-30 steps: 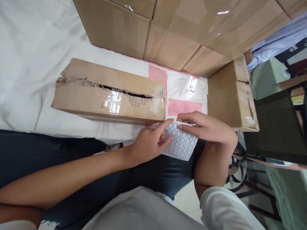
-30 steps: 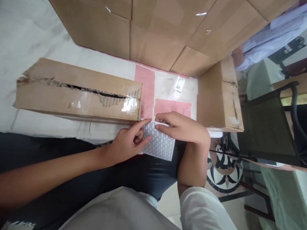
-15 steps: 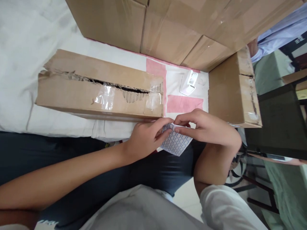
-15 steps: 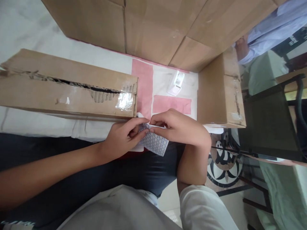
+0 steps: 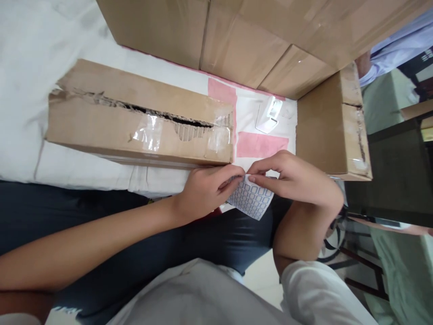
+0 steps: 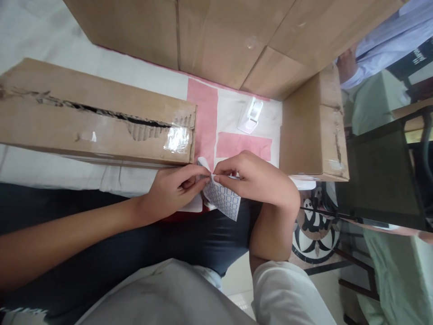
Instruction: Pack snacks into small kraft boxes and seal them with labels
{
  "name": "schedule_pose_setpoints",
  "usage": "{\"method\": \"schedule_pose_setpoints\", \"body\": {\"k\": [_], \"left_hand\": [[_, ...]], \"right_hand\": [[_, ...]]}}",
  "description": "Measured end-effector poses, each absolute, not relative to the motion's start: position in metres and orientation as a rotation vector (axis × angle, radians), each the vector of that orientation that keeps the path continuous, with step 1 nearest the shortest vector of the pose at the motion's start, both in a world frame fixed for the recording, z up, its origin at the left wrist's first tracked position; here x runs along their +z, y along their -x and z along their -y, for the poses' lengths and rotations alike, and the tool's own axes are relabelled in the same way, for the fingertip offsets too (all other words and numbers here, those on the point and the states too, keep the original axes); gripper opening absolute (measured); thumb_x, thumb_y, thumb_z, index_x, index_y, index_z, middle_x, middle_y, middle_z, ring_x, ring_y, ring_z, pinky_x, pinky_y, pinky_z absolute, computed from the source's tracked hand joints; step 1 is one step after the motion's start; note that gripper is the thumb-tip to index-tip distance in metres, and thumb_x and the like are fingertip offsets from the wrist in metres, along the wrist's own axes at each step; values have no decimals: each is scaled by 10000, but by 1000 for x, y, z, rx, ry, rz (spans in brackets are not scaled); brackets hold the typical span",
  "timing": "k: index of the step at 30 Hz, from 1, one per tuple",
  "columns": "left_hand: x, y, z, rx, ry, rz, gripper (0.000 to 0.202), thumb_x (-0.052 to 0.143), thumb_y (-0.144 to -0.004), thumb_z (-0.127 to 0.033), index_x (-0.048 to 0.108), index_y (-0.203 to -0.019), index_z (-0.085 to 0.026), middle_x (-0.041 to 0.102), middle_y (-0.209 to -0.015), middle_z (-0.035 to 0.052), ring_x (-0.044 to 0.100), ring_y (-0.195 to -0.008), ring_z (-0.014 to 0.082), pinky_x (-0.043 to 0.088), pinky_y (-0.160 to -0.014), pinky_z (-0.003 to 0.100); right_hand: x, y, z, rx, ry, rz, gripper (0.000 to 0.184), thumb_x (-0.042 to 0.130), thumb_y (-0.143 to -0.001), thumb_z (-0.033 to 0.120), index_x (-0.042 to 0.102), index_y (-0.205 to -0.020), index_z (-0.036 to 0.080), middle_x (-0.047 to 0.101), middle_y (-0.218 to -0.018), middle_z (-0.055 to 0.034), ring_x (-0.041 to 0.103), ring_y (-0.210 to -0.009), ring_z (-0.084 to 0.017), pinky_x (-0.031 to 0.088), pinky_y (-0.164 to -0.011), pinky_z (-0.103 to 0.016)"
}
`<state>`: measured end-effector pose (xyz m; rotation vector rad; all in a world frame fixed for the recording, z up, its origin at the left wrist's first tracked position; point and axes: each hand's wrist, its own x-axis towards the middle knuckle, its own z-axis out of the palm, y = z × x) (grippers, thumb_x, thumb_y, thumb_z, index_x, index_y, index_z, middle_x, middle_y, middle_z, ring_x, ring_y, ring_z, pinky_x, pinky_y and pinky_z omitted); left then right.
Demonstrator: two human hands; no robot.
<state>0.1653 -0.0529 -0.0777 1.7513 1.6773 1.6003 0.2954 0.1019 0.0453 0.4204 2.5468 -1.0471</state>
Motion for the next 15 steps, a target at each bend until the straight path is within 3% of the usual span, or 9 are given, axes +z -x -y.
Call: {"method": "schedule_pose_setpoints", "body": {"k": [11,15], "left_hand": [[-75,-165,48,1612,-1820,-1658,74,601,-961,-177,670,-939,-192,630,-648,-73,524,-518,37,400,-557,160],[-74,-168,49,1595,-1788,-1698,140,642,-955,-320,631,-933,-181,572,-606,-72,536,-523,53,396,-535,169]], "right_hand": [[46,-298,-101,-1010,-411,-2607,287,528,-1002,348,737,-884,190,683,-704,-10,531,-600,-131,391,-600,-269],[46,-299,-101,-1017,-388,-2632,273,540,-1000,343,740,-885,198,704,-729,-20,569,-622,-143,409,-611,-270]]}}
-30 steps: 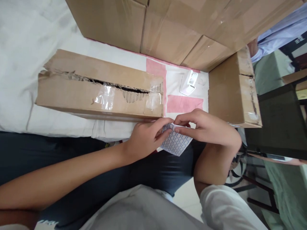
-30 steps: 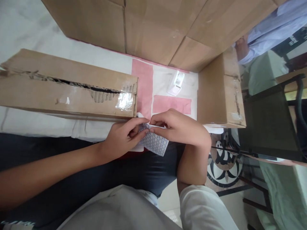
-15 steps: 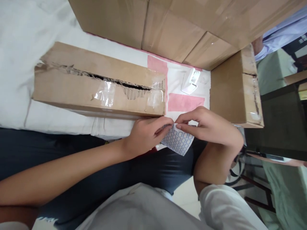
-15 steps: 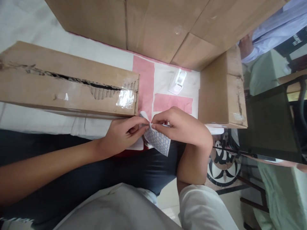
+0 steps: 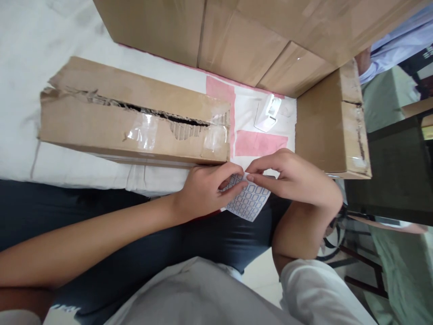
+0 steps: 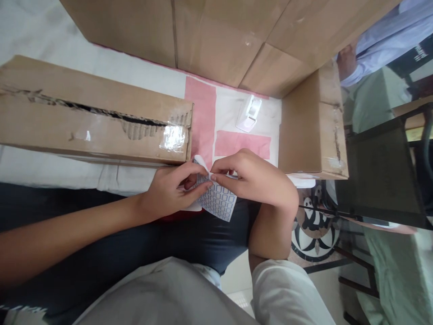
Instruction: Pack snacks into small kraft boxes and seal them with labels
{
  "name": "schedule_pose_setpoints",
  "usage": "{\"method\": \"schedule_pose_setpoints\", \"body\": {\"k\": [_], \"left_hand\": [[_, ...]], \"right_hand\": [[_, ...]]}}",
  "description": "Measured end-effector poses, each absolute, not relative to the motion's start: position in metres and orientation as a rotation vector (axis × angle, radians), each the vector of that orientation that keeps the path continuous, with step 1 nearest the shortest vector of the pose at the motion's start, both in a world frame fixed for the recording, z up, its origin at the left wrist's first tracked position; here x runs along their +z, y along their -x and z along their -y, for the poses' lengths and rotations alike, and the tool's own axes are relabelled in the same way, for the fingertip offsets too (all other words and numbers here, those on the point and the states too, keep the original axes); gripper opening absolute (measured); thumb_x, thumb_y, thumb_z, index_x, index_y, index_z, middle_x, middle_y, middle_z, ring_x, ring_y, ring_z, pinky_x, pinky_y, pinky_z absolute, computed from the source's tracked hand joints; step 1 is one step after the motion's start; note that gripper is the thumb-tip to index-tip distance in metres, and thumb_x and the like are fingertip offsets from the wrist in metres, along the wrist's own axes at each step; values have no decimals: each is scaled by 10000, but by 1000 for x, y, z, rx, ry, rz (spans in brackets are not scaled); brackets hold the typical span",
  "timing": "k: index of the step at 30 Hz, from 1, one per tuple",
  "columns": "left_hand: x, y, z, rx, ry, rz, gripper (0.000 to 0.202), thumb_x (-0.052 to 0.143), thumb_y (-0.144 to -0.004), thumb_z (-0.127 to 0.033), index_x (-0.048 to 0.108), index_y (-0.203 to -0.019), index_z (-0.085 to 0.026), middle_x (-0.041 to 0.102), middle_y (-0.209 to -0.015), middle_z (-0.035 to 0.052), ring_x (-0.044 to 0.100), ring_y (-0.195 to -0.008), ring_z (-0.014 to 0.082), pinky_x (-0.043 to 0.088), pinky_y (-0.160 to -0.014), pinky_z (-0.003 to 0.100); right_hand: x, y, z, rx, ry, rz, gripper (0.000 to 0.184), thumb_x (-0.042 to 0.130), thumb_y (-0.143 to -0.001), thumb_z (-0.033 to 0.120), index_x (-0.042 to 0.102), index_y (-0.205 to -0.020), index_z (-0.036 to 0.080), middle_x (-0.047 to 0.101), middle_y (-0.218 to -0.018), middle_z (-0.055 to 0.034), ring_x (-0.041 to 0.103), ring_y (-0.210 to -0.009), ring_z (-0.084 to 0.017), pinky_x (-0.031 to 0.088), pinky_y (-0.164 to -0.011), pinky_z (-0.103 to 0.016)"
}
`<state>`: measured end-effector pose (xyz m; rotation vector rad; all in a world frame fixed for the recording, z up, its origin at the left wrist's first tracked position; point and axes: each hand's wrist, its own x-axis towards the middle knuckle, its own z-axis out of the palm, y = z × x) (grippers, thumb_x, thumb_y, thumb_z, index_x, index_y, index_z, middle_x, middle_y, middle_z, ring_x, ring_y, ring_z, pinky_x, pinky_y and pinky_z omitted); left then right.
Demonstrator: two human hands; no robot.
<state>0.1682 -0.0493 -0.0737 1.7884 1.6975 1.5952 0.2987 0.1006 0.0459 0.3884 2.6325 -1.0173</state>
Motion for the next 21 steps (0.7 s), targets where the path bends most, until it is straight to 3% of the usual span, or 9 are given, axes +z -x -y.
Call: {"method": "schedule_pose_setpoints", "body": {"k": [8,21], "left_hand": [[-64,-166,51,1481,-1832,-1771,227,607,-948,-385,543,-857,-187,616,-635,-49,552,-510,67,392,-509,188],[-67,-155,49,1452,-1991,-1730,199,479,-960,-219,579,-794,-175,589,-593,-39,495,-475,76,360,-501,223]], "right_hand": [[53,-302,-93,-1030,-285,-2643,244,509,-1002,278,748,-1018,236,764,-914,-61,676,-789,-195,481,-715,-283],[45,-297,-92,-985,-274,-2642,214,529,-983,232,743,-995,221,758,-914,-51,680,-790,-193,470,-735,-287]]}}
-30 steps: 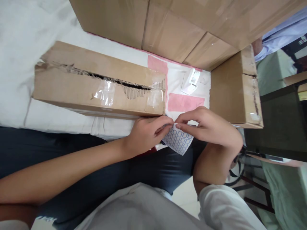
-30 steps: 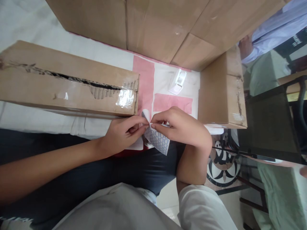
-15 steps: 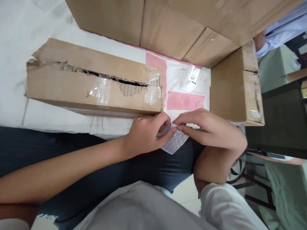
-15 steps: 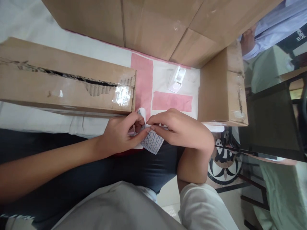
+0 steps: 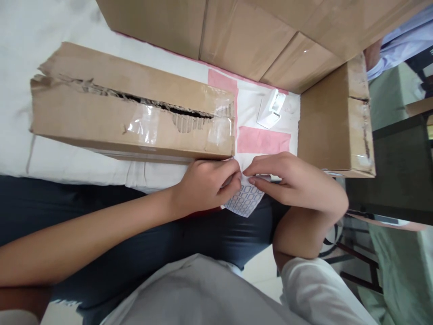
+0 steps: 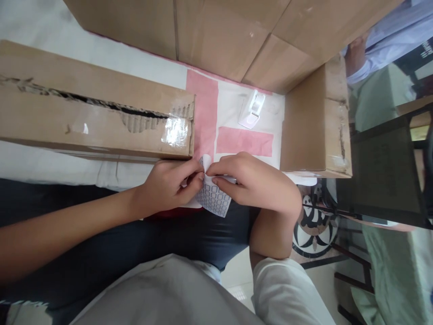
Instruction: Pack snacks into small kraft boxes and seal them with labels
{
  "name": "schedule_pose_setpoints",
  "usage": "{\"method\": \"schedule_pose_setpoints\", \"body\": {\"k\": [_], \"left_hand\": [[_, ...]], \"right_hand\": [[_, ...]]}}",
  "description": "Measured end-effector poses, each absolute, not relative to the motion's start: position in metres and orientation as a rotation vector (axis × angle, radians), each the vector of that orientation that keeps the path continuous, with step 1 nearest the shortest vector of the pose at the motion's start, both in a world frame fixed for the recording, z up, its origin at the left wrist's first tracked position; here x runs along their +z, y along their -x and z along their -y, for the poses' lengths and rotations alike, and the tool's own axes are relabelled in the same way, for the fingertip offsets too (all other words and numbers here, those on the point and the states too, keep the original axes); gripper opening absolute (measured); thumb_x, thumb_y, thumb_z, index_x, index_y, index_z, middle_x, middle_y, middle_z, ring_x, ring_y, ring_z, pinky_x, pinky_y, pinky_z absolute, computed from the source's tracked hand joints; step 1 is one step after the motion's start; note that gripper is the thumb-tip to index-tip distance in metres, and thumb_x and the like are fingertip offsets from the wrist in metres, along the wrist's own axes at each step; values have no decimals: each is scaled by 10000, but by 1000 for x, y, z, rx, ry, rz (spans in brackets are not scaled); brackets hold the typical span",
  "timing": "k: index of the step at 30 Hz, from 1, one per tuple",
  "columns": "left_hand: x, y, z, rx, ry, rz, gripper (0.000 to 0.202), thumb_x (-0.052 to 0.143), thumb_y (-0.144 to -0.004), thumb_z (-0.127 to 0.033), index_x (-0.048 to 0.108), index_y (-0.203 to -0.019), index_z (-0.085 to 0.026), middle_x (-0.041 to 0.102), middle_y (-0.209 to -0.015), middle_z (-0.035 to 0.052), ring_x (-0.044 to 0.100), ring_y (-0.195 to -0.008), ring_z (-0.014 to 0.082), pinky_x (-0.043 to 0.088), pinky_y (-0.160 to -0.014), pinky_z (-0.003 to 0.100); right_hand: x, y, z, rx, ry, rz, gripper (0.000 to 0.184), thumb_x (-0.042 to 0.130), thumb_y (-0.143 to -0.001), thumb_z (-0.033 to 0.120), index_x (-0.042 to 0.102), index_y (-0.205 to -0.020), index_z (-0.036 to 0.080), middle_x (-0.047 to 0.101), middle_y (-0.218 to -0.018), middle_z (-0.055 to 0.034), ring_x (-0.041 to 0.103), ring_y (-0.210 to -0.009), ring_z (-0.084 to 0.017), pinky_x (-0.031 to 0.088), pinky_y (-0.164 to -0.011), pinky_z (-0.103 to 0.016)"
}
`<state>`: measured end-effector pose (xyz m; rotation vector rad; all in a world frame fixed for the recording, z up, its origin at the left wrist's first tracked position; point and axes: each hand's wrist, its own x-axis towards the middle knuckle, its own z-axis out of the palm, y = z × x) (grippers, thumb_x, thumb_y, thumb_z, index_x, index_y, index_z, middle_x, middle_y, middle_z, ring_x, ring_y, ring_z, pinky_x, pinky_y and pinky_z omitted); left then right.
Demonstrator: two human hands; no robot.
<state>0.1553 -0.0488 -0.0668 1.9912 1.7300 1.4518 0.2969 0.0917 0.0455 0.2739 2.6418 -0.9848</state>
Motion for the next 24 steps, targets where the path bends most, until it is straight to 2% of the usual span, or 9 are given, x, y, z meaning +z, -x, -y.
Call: {"method": "schedule_pose_setpoints", "body": {"k": [14,24], "left_hand": [[-71,-159,44,1533,-1968,-1766,158,508,-916,-189,551,-764,-183,557,-577,-63,458,-475,69,355,-503,211],[-76,-156,45,1640,-1946,-1691,130,541,-893,-158,531,-767,-185,462,-560,-89,417,-474,50,334,-490,191]], "right_hand": [[44,-301,-101,-1012,-305,-2694,248,527,-981,236,763,-1051,208,777,-940,-40,681,-761,-167,499,-716,-260],[43,-311,-121,-1042,-472,-2729,226,568,-968,316,737,-932,170,715,-814,-27,594,-689,-141,459,-667,-255]]}}
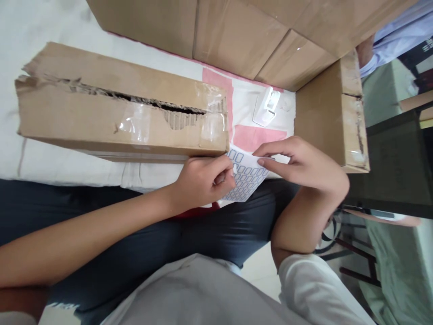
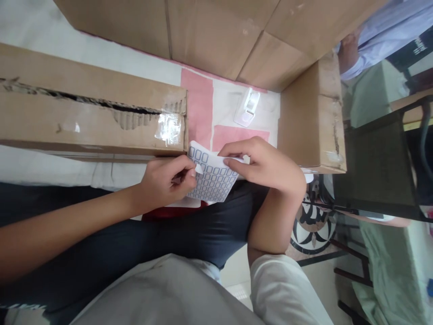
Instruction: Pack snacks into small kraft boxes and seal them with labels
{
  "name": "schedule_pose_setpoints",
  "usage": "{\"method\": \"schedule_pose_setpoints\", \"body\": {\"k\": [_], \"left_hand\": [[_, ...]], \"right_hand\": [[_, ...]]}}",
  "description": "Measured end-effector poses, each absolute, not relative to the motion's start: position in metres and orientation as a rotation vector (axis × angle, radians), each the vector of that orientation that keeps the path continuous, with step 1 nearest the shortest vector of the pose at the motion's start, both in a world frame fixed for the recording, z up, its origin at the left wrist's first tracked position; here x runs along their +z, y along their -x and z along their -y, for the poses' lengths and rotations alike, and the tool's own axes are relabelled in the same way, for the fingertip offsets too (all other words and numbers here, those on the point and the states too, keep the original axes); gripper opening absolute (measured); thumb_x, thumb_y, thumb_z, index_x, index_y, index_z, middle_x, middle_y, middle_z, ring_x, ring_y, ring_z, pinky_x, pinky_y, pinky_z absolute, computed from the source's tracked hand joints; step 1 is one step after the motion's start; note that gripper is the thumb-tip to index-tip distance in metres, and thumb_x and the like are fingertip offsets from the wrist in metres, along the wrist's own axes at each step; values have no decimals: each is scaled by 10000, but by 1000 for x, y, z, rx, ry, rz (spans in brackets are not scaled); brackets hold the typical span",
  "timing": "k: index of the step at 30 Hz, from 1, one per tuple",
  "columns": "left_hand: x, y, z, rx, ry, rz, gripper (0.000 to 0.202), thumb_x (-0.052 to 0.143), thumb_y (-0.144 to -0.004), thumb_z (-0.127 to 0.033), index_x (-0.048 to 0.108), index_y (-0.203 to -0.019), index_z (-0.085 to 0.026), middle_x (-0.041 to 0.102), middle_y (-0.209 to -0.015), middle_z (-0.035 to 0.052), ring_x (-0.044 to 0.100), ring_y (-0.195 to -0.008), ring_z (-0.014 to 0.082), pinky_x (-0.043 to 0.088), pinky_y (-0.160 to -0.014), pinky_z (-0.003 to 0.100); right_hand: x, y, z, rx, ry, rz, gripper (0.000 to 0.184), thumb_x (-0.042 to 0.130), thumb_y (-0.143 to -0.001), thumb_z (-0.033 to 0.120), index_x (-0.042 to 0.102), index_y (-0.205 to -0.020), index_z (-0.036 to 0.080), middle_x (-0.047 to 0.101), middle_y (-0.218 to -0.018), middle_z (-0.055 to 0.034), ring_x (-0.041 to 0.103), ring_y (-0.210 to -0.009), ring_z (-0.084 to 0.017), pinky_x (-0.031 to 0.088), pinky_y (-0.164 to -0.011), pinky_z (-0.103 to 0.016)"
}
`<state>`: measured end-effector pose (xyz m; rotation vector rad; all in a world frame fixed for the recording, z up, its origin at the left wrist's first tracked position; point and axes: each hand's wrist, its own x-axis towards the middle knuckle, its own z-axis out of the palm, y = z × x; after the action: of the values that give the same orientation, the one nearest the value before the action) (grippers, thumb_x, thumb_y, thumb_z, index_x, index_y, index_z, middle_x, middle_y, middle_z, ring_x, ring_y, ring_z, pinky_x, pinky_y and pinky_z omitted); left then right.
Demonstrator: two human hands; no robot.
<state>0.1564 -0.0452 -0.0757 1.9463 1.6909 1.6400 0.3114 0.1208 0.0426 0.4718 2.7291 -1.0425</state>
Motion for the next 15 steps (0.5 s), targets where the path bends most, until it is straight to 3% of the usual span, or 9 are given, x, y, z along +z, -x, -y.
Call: {"method": "schedule_pose_setpoints", "body": {"k": [6,12,15], "left_hand": [[-77,-154,46,1610,-1979,-1665,150,508,-901,-145,521,-760,-193,471,-570,-82,410,-485,58,365,-511,195],[-74,-154,49,1643,-1912,-1669,153,515,-888,-140,525,-743,-187,453,-562,-82,407,-485,56,359,-512,192],[-70,-154,53,1655,-1902,-1655,145,517,-885,-131,533,-750,-183,463,-566,-83,410,-490,54,358,-518,187]], "right_hand": [[12,-323,-170,-843,-961,-2877,194,639,-885,357,707,-889,176,670,-847,-51,579,-788,-190,467,-734,-325],[-31,-331,-211,-540,-1425,-2887,280,562,-828,209,659,-1090,228,563,-988,-67,534,-943,-234,481,-851,-410],[-47,-329,-221,-452,-1500,-2858,307,589,-764,167,621,-1059,243,505,-1032,-69,482,-1066,-275,452,-941,-478]]}}
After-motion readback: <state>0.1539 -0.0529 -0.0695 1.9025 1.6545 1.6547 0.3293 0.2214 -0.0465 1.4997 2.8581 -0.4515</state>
